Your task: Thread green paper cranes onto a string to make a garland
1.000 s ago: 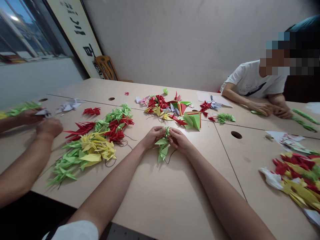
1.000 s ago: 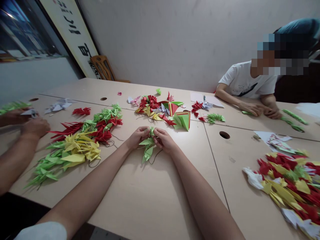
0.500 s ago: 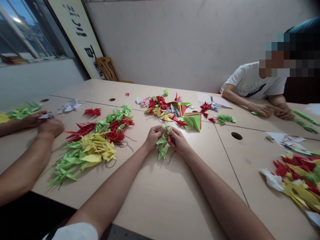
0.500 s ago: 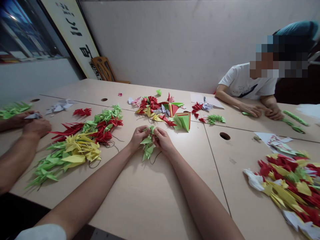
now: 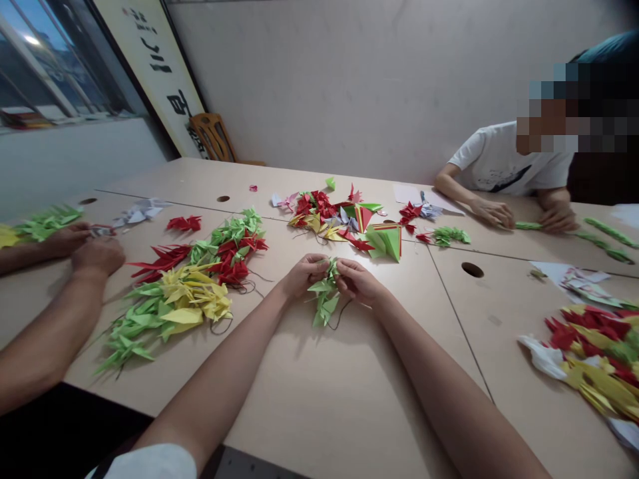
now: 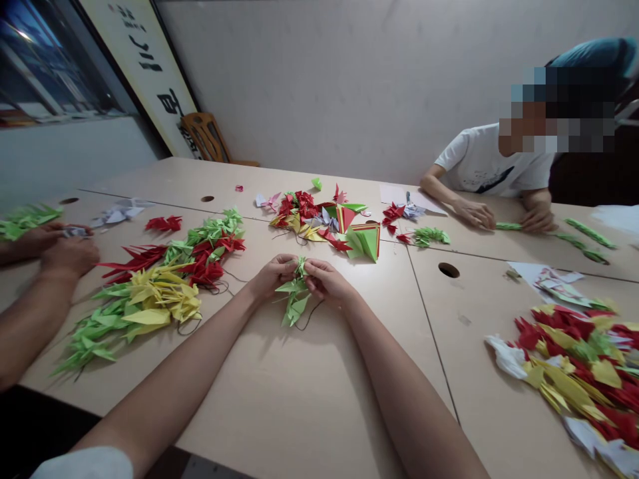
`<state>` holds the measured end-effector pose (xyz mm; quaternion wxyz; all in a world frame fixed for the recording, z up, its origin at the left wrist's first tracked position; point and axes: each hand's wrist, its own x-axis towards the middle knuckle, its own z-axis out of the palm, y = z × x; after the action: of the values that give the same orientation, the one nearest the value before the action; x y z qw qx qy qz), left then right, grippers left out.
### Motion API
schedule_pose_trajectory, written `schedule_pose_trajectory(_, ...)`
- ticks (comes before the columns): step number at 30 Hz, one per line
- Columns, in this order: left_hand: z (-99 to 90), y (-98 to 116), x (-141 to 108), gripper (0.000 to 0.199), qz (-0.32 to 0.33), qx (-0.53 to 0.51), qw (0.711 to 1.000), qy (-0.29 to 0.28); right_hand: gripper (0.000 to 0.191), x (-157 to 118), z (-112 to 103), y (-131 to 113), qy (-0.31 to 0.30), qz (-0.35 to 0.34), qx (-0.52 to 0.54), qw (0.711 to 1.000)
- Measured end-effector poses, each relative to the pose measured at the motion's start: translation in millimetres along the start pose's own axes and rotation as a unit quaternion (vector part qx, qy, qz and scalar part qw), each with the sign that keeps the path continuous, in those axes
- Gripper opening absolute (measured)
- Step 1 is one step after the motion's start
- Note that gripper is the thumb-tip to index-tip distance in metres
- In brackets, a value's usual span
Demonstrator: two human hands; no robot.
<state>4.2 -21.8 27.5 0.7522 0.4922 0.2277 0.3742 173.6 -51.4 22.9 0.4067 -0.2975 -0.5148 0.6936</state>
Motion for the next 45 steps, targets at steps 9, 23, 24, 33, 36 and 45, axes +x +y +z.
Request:
schedule_pose_trajectory(9, -3.7, -3, 2, 0.039, -0.042, 0.004, 0.999, -0.004, 0.035, 1, -7, 0, -0.032, 0.031, 0.033, 0.998)
schedule_pose_trajectory(23, -11.0, -3, 1, 0.038, -0.089, -0.001, 0.995, -0.043, 0.033, -2, -9, -2, -0.066, 0.092, 0.078, 0.990)
schedule_pose_trajectory(24, -10.8, -4, 1, 0.037, -0.084, -0.006, 0.996, -0.038, 0.032, -2, -9, -2, -0.062, 0.087, 0.081, 0.991)
schedule_pose_trajectory(33, -10.4, -3, 0, 0.037, -0.090, -0.009, 0.995, -0.036, 0.032, -1, -10, -1, -0.078, 0.088, 0.075, 0.990)
schedule_pose_trajectory(36, -10.0, 0, 0, 0.037, -0.098, 0.000, 0.994, -0.046, 0.031, -2, -10, -2, -0.082, 0.097, 0.070, 0.989)
schedule_pose_trajectory(45, -8.2, 5, -3, 0.041, -0.112, 0.036, 0.990, -0.078, 0.032, -3, -13, -4, -0.110, 0.136, 0.054, 0.983)
